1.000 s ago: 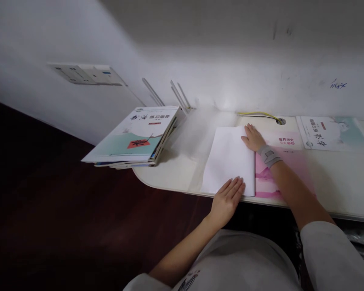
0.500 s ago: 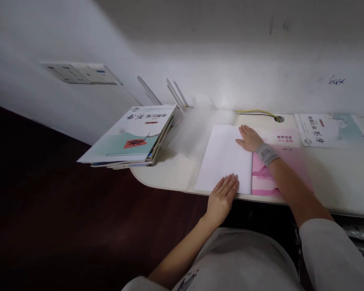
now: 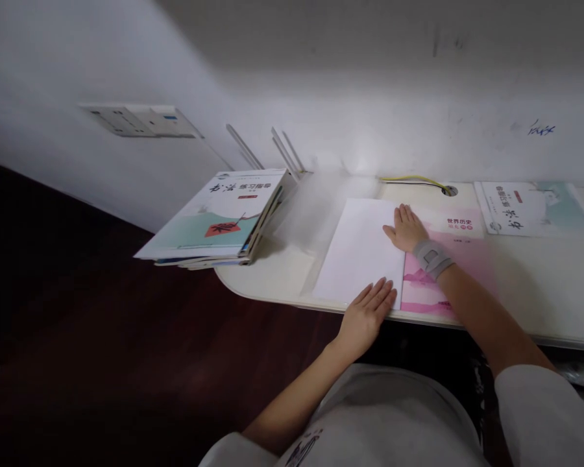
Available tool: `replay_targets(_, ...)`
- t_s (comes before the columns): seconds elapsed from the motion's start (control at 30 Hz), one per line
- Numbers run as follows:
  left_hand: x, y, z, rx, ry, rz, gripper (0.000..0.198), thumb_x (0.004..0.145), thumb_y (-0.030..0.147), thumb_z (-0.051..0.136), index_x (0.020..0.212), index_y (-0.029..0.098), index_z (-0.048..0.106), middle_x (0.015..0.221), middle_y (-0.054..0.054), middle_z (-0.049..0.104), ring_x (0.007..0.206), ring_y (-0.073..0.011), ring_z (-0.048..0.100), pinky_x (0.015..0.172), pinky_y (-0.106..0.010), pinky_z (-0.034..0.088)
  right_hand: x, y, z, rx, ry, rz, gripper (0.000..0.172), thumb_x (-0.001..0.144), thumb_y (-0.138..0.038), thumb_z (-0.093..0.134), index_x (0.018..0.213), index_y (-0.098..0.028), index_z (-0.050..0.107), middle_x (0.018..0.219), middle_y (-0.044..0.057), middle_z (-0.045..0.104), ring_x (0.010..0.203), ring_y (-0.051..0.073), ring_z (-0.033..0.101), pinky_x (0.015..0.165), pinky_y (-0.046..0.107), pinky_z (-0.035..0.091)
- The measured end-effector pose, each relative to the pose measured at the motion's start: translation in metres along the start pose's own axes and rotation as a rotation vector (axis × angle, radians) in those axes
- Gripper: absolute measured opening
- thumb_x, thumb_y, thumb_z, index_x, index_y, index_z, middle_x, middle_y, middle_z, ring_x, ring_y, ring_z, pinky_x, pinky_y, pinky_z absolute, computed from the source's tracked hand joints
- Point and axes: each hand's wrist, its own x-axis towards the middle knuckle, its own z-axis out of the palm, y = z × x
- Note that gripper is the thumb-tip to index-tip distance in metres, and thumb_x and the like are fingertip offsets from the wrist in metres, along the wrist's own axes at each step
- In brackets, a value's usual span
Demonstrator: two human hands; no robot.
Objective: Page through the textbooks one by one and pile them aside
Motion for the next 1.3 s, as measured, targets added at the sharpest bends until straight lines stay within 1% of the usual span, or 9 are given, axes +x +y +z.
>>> replay_targets(0.23, -0.007, -0.007, -0.007, -0.087, -0.146, -0.042, 0.042, 0.092, 0.014, 0.039, 0.133, 0.012, 0.049, 0.141, -0.012, 0.048, 0.134, -0.0217, 0.039, 0.110, -0.040, 0.035, 0.001, -0.008, -0.003, -0.097, -0.009, 0.003, 0.069, 0.094, -0.044, 0.027, 0.140, 0.006, 0.033, 0.149, 0.025, 0.031, 0.141, 0.033, 0.023, 0.113, 0.044, 0.020)
replay_targets(0.37, -0.003, -0.023, -0.017, -0.123, -0.103, -0.082, 0.038, 0.094, 0.034, 0.043, 0.125, 0.015, 0.055, 0.135, -0.012, 0.055, 0.128, -0.0248, 0.047, 0.106, -0.042, 0.039, -0.014, -0.018, -0.007, -0.086, -0.003, 0.021, 0.067, 0.095, -0.043, 0.026, 0.139, 0.006, 0.035, 0.149, 0.025, 0.031, 0.141, 0.032, 0.024, 0.112, 0.043, 0.022)
replay_targets(0.5, 0.003, -0.064, -0.032, 0.011, 0.001, -0.376, 0.040, 0.092, 0.031, 0.047, 0.128, 0.016, 0.053, 0.131, -0.016, 0.057, 0.123, -0.0288, 0.051, 0.100, -0.044, 0.043, -0.055, -0.043, -0.009, -0.055, -0.037, -0.034, 0.069, 0.095, -0.046, 0.025, 0.140, 0.005, 0.035, 0.150, 0.024, 0.029, 0.141, 0.033, 0.022, 0.114, 0.044, 0.020)
replay_targets(0.7, 0.004, -0.113, -0.047, 0.132, -0.196, -0.865, 0.033, 0.087, 0.021, 0.044, 0.114, 0.009, 0.057, 0.110, -0.021, 0.062, 0.105, -0.0322, 0.060, 0.085, -0.044, 0.049, -0.117, -0.075, -0.014, 0.022, -0.055, -0.208, 0.071, 0.095, -0.050, 0.028, 0.141, 0.003, 0.035, 0.150, 0.023, 0.028, 0.142, 0.031, 0.021, 0.116, 0.043, 0.018)
replay_targets(0.87, 0.009, -0.130, -0.074, -0.547, -0.021, -1.044, 0.016, 0.082, 0.032, 0.049, 0.077, 0.017, 0.054, 0.097, -0.013, 0.068, 0.093, -0.0276, 0.067, 0.082, -0.044, 0.052, -0.129, -0.071, -0.022, 0.237, -0.036, -0.196, 0.074, 0.091, -0.055, 0.037, 0.146, -0.005, 0.029, 0.152, 0.020, 0.026, 0.143, 0.029, 0.019, 0.115, 0.047, 0.020)
replay_targets(1.0, 0.039, -0.124, -0.106, -1.386, 0.147, -0.805, 0.024, 0.077, 0.039, 0.058, 0.072, 0.019, 0.047, 0.112, -0.011, 0.067, 0.092, -0.0262, 0.069, 0.079, -0.046, 0.056, -0.143, -0.063, -0.032, 0.496, 0.040, -0.139, 0.103, 0.075, -0.059, 0.063, 0.152, -0.017, 0.008, 0.156, 0.019, 0.014, 0.144, 0.032, 0.012, 0.113, 0.055, 0.023)
replay_targets(1.13, 0.095, -0.086, -0.117, -1.505, 0.041, -0.487, 0.024, 0.086, 0.039, 0.051, 0.076, 0.018, 0.053, 0.118, -0.012, 0.064, 0.104, -0.0301, 0.065, 0.088, -0.052, 0.053, -0.170, -0.065, -0.040, 0.673, 0.223, -0.021, 0.116, 0.069, -0.048, 0.073, 0.151, -0.022, -0.004, 0.157, 0.015, 0.011, 0.144, 0.030, 0.013, 0.114, 0.052, 0.027)
replay_targets(1.2, 0.125, -0.058, -0.109, -1.501, -0.072, -0.362, 0.026, 0.092, 0.039, 0.046, 0.083, 0.016, 0.056, 0.123, -0.012, 0.062, 0.109, -0.0293, 0.062, 0.092, -0.050, 0.051, -0.183, -0.066, -0.041, 0.738, 0.358, 0.109, 0.108, 0.070, -0.046, 0.072, 0.152, -0.021, 0.005, 0.155, 0.014, 0.022, 0.141, 0.031, 0.025, 0.111, 0.052, 0.032)
replay_targets(1.3, 0.161, -0.014, -0.084, -1.538, -0.233, -0.208, 0.025, 0.095, 0.033, 0.043, 0.090, 0.014, 0.058, 0.127, -0.013, 0.060, 0.112, -0.0255, 0.061, 0.095, -0.043, 0.049, -0.198, -0.058, -0.040, 0.876, 0.495, 0.277, 0.068, 0.077, -0.045, 0.065, 0.138, -0.023, 0.043, 0.133, 0.012, 0.056, 0.123, 0.031, 0.052, 0.103, 0.051, 0.042)
